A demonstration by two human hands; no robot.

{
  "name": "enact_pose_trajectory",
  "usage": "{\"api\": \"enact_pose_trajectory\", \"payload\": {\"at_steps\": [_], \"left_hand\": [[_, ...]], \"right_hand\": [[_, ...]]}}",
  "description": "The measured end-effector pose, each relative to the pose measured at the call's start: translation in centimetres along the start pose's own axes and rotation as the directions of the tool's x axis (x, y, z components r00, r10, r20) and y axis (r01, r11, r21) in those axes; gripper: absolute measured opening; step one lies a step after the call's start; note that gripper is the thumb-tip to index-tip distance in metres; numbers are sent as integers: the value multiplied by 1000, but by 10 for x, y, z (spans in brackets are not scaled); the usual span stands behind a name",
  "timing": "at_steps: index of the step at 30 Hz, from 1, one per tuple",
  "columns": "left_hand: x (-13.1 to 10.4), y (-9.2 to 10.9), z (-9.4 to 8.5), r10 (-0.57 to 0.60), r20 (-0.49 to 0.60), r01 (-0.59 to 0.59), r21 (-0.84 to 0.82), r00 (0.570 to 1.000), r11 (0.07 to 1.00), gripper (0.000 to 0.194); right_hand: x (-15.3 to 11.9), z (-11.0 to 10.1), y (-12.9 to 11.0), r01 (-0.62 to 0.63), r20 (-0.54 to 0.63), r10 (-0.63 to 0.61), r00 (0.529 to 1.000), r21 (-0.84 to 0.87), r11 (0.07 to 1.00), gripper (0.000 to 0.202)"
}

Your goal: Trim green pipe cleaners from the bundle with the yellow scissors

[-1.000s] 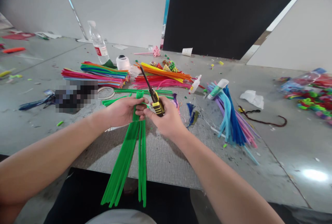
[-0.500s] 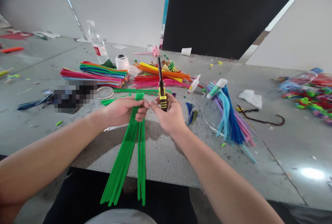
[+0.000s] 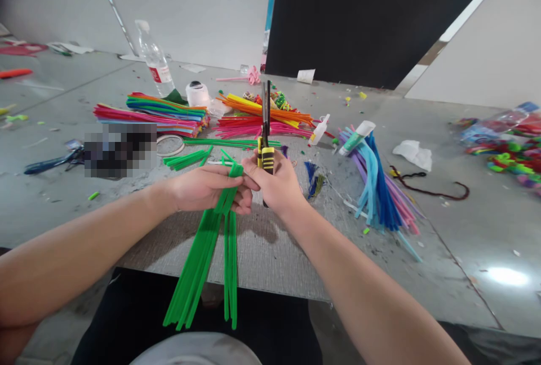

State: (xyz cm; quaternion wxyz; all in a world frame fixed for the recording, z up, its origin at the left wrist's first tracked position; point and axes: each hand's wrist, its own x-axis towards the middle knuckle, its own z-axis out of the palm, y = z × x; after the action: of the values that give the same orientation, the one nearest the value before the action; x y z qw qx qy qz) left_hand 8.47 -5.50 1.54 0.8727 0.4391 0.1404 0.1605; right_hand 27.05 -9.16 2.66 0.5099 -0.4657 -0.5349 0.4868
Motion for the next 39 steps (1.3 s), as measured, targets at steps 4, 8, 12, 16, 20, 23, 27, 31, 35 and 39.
{"api": "enact_pose_trajectory", "payload": {"at_steps": [4,8,12,16,20,23,27,31,35,39], "left_hand": [[-2,1,3,-12,-17,12,23,1000,1000,20],[-4,1,6,-42,-15,42,9,999,999,19],[-7,3,7,-137,-41,138,14,990,990,27],[-9,5,9,-187,-50,188,28,981,982,32],[-9,3,9,-150,-67,154,61,986,986,27],[-8,2,10,-128,-85,137,107,988,985,26],[-8,3,12,-152,-140,178,194,978,965,28],[-9,5,15,-184,-101,203,235,978,950,31],[-8,4,14,-173,-100,193,263,980,945,29],[-8,2,12,-146,-61,158,309,987,938,30]], "right_hand": [[0,1,-3,44,-16,-43,999,17,999,57],[1,-1,-1,57,-14,-56,998,29,998,51],[3,-7,3,58,-81,-61,995,-39,998,47],[4,-11,5,97,-148,-119,982,-145,985,46],[2,-8,0,107,-106,-123,987,-145,984,47],[0,-5,-3,77,-43,-80,996,-71,995,46],[2,-10,-6,49,-56,-54,997,-99,994,46],[3,-18,-11,62,-95,-77,992,-150,987,40],[0,-20,-18,57,-103,-74,992,-152,987,35],[-3,-17,-23,-5,-100,-12,995,-166,986,34]]}}
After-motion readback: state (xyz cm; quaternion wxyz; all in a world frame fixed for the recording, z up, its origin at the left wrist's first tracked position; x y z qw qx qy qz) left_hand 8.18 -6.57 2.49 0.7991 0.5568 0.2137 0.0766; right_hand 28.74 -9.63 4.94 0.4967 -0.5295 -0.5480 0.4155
